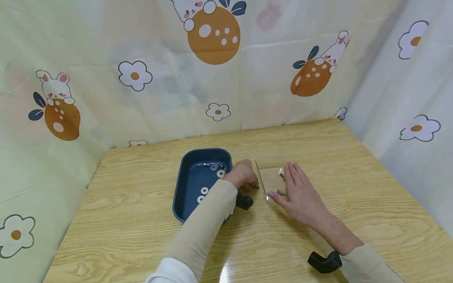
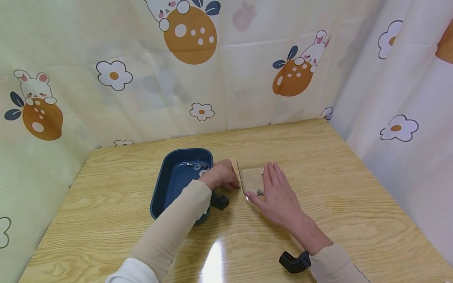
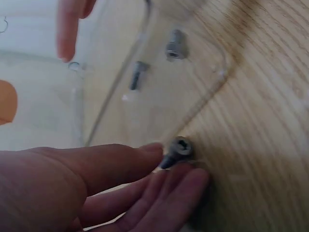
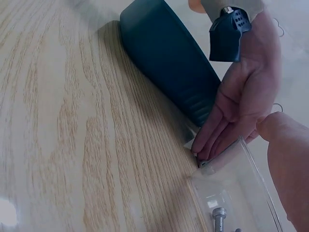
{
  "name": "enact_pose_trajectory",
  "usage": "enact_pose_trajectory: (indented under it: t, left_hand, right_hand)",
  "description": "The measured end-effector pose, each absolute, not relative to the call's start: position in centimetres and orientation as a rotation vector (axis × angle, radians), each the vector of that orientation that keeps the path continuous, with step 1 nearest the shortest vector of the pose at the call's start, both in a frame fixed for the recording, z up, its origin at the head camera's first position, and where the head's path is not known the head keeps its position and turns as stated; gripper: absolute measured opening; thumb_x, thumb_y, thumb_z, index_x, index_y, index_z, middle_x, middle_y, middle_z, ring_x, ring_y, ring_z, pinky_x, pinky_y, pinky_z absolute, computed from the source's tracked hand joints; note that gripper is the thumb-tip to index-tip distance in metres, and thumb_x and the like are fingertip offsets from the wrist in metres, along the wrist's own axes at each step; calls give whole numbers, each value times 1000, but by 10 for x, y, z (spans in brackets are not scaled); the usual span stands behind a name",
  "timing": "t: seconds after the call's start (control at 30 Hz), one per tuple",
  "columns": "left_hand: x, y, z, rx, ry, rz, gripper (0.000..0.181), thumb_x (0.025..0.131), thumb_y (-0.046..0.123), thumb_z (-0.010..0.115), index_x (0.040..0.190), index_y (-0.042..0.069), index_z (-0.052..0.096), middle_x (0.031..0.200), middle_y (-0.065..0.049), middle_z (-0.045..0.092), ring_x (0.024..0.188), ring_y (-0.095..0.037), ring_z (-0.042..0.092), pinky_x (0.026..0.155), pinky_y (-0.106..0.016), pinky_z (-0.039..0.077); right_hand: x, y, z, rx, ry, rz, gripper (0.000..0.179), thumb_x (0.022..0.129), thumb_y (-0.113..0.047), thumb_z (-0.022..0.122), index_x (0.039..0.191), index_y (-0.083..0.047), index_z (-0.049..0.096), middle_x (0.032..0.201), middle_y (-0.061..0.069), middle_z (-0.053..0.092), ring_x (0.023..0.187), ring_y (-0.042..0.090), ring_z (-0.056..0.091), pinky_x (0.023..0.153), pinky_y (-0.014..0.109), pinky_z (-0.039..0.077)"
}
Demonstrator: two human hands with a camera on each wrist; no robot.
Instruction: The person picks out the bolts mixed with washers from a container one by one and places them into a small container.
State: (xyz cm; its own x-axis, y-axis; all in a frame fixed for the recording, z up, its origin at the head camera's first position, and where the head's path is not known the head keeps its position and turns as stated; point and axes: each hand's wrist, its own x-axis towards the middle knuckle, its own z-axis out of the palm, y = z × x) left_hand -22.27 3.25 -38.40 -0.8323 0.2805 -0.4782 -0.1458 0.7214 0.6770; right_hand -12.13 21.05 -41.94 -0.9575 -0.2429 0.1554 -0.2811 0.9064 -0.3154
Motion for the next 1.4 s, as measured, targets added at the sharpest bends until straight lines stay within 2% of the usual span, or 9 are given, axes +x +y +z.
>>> enact_pose_trajectory:
  t: [0.3, 0.5, 0.73, 0.83, 0.93, 1.0, 1.07, 1.23, 1.4]
  left_hand:
    - [-222, 39, -395, -5, 2459, 1007, 10, 79, -3, 76, 75, -4, 67, 80, -19, 75, 73, -27, 76, 58, -24, 60]
    - [-219, 43, -397, -149, 2254, 1300, 6, 87, -7, 68, 90, -11, 67, 94, -26, 74, 86, -34, 75, 77, -38, 64]
    - [-215, 42, -395, -189, 2116, 1426, 8, 90, -9, 62, 94, -14, 66, 104, -31, 71, 95, -38, 72, 85, -40, 62]
    - [-216, 44, -393, -133, 2216, 1330, 7, 90, -9, 60, 90, -11, 66, 89, -23, 71, 79, -35, 72, 79, -38, 64]
    - [-218, 45, -391, -75, 2323, 1221, 8, 91, -8, 57, 89, -6, 64, 73, -12, 60, 60, -25, 62, 66, -33, 61]
    - [-218, 46, -390, -69, 2341, 1218, 7, 92, -7, 55, 90, -4, 60, 70, -8, 53, 56, -20, 55, 62, -32, 56]
    - [-217, 46, -390, -95, 2292, 1290, 7, 92, -8, 53, 92, -4, 58, 72, -8, 54, 58, -20, 54, 66, -34, 56]
    - [-214, 44, -393, -169, 2122, 1485, 6, 91, -11, 52, 93, -6, 55, 79, -12, 57, 67, -21, 56, 90, -42, 60]
    - [-212, 45, -394, -176, 2113, 1483, 9, 87, -14, 54, 92, -8, 57, 77, -9, 52, 67, -21, 54, 92, -42, 60]
  right_hand:
    - [-122, 210, -424, 393, -2966, 559, 95, 98, -58, 49, 152, 13, 15, 161, 32, 12, 152, 45, 8, 124, 58, 16]
    - [-121, 211, -428, 354, -2999, 651, 97, 98, -59, 48, 153, 12, 12, 162, 31, 6, 152, 45, 5, 123, 60, 16]
    - [-122, 212, -430, 325, -3000, 689, 102, 96, -62, 49, 154, 11, 7, 163, 30, 3, 152, 46, 4, 121, 63, 18]
    - [-123, 211, -430, 325, -2987, 686, 101, 96, -60, 51, 153, 12, 10, 162, 31, 6, 151, 46, 6, 121, 63, 20]
    - [-123, 210, -431, 331, -2975, 678, 100, 96, -60, 52, 153, 12, 12, 162, 32, 8, 151, 47, 8, 120, 63, 21]
    - [-123, 210, -431, 335, -2970, 675, 100, 96, -59, 52, 153, 12, 13, 162, 32, 8, 151, 47, 9, 120, 63, 21]
    - [-124, 210, -431, 339, -2970, 665, 100, 96, -59, 53, 153, 13, 12, 162, 32, 8, 151, 47, 9, 121, 62, 21]
    - [-123, 211, -431, 341, -2971, 630, 101, 95, -57, 56, 152, 14, 13, 161, 33, 10, 150, 47, 10, 120, 62, 22]
    - [-122, 212, -431, 339, -2960, 631, 101, 94, -57, 57, 152, 14, 15, 161, 33, 12, 150, 47, 11, 119, 63, 24]
